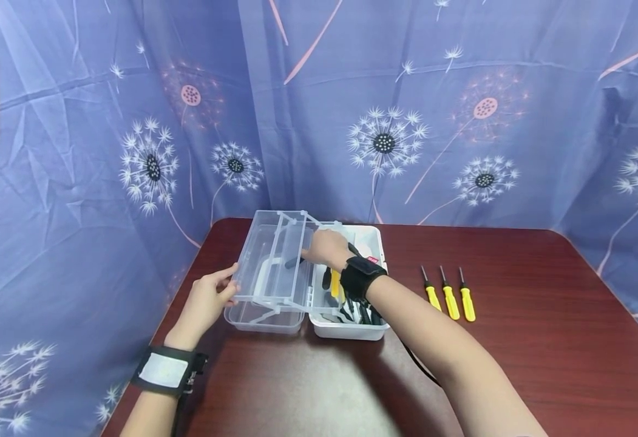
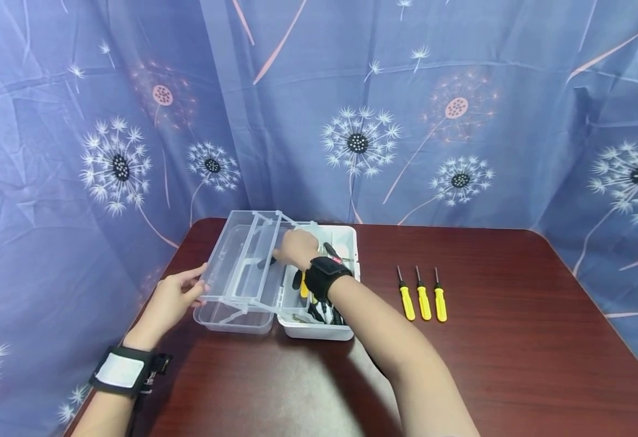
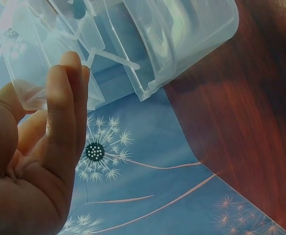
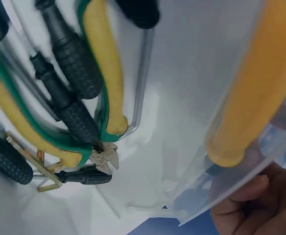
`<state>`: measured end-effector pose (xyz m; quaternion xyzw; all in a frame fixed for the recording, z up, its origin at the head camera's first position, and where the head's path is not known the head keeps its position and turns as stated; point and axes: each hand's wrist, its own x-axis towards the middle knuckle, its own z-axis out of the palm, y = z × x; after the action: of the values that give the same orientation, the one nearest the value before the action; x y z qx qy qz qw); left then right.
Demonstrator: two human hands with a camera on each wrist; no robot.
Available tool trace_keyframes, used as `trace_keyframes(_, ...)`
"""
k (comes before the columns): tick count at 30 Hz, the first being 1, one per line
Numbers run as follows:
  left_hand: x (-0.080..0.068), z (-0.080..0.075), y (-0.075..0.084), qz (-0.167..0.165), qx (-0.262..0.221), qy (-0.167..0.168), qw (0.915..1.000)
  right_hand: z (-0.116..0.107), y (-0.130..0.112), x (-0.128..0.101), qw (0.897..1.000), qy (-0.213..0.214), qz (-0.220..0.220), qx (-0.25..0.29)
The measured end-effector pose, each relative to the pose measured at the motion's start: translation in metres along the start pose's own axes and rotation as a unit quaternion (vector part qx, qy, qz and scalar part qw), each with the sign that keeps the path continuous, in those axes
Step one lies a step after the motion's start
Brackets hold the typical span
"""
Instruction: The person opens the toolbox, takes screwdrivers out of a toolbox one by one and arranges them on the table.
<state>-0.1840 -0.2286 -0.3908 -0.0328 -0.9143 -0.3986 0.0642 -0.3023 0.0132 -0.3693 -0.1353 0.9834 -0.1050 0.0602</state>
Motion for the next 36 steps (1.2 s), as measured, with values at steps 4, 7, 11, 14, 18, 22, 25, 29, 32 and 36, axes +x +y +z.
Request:
trace_keyframes(4, 0.0003, -0.0005, 0.0001, 0.0, 0.004, 0.0, 1.0, -0.0046, 0.0012, 0.0025, 1.0, -0.019, 0.009, 0.022)
trace_keyframes(7, -0.0003, 0.0004, -0.0001, -0.003, 0.009, 0.002, 1.0, -0.0056, 0.0023, 0.0034, 0.999, -0.024, 0.012, 0.034)
trace_keyframes(11, -0.0009, 0.0021, 0.0001, -0.009, 0.01, 0.001, 0.9999, -0.0048, 0.0037, 0.003, 0.998, -0.023, 0.018, 0.047)
trace_keyframes(14, -0.0021, 0.0019, 0.0009, -0.011, 0.007, 0.002, 0.9999, -0.0039, 0.0036, 0.0013, 0.998, -0.016, 0.022, 0.051)
trace_keyframes(18, -0.0026, 0.001, 0.0021, -0.011, 0.005, 0.002, 0.9999, -0.003, 0.003, -0.0013, 0.998, 0.001, 0.023, 0.053)
trace_keyframes(22, -0.0022, 0.0011, 0.0021, -0.009, 0.01, 0.003, 0.9999, -0.0024, 0.0028, -0.0023, 0.998, 0.009, 0.023, 0.053)
trace_keyframes(25, -0.0029, 0.0017, 0.0005, -0.007, 0.011, 0.003, 0.9999, -0.0009, 0.0029, -0.0025, 0.998, 0.008, 0.024, 0.05)
trace_keyframes(29, -0.0037, 0.0017, -0.0001, -0.007, 0.009, 0.0, 0.9999, 0.0004, 0.0039, -0.0017, 0.999, 0.007, 0.025, 0.033)
trace_keyframes(32, -0.0037, 0.0013, 0.0002, -0.005, 0.009, -0.002, 0.9999, 0.0007, 0.0049, -0.0008, 0.999, 0.007, 0.024, 0.021)
trace_keyframes(36, -0.0016, 0.0012, 0.001, -0.005, 0.01, -0.006, 0.9999, 0.0013, 0.0064, -0.0002, 1.0, 0.01, 0.022, 0.018)
